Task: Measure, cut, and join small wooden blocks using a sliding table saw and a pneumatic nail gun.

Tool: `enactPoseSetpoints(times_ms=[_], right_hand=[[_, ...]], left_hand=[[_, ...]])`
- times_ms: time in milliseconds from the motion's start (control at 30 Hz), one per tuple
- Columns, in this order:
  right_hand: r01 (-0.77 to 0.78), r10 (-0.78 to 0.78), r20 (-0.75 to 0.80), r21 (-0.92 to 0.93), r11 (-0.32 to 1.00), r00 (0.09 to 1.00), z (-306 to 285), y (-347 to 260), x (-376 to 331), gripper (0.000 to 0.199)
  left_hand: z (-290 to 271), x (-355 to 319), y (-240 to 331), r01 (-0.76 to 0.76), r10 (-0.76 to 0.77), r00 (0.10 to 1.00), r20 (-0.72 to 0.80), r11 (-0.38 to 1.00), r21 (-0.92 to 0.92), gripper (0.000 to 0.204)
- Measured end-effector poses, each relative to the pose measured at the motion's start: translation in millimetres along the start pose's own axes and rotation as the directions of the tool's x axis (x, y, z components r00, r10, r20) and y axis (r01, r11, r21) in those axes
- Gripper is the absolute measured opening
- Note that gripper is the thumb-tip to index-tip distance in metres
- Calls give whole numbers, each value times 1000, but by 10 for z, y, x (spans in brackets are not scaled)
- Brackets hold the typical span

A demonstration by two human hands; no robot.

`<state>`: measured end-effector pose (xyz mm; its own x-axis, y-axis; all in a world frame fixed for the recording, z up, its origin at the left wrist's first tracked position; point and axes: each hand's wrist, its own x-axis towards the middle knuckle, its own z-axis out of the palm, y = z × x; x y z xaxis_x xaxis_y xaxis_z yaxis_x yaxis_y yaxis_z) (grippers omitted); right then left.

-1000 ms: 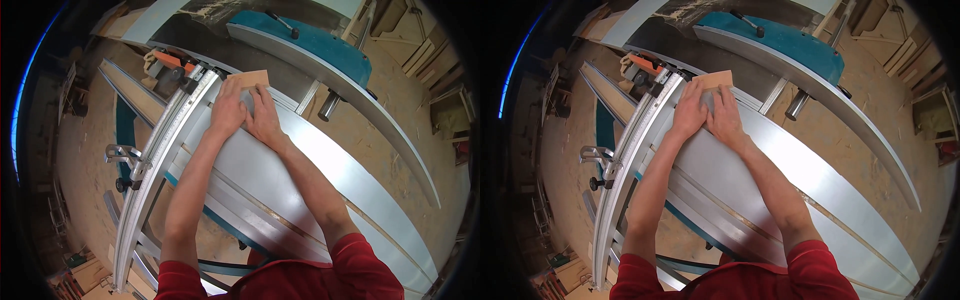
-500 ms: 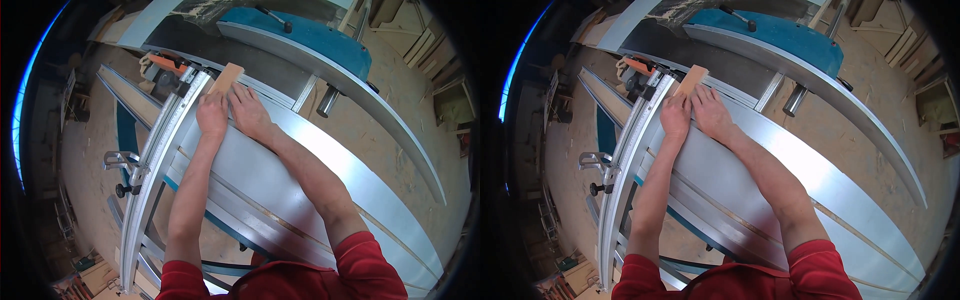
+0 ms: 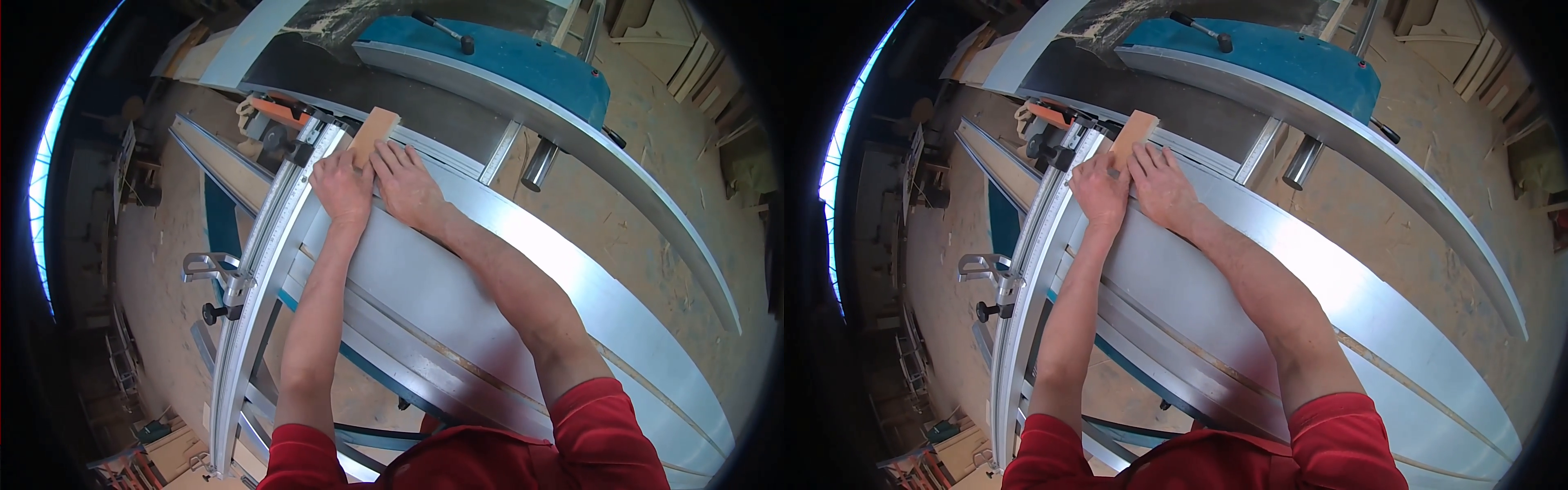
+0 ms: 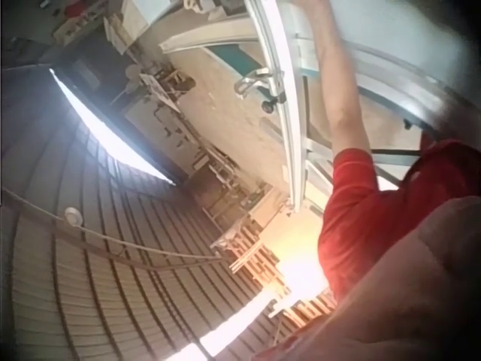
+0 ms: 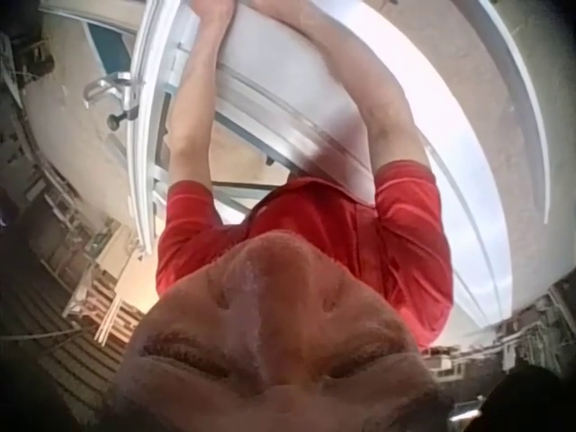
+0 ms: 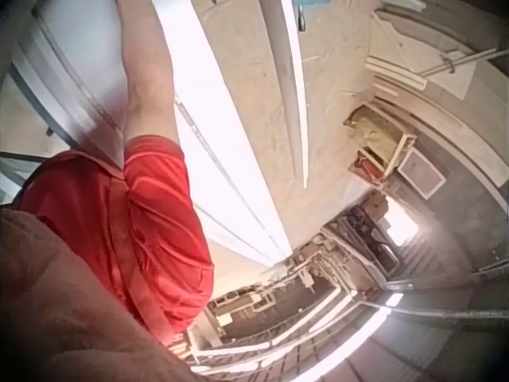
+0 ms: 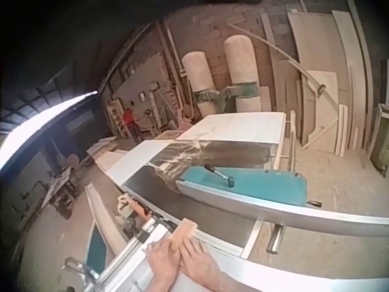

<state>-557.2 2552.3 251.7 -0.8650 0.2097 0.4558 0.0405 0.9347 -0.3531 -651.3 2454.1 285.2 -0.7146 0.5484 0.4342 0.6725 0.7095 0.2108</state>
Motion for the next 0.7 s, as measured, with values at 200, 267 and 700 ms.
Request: enactPoseSetpoints(times_ms=[200, 267, 700], right_hand=[[-38, 38, 24, 10, 999, 999, 16, -13, 12, 48], [-43, 42, 26, 14, 999, 999, 27, -30, 13, 49], [-62, 62, 0, 39, 997, 998, 41, -34, 29, 51]], left_hand=[[-106, -20, 65, 162, -152, 986, -73, 972, 167, 57], [-95, 5, 79, 186, -180, 982, -54, 969, 162, 61], [-5, 73, 56, 17, -20, 1000, 24, 991, 134, 50]])
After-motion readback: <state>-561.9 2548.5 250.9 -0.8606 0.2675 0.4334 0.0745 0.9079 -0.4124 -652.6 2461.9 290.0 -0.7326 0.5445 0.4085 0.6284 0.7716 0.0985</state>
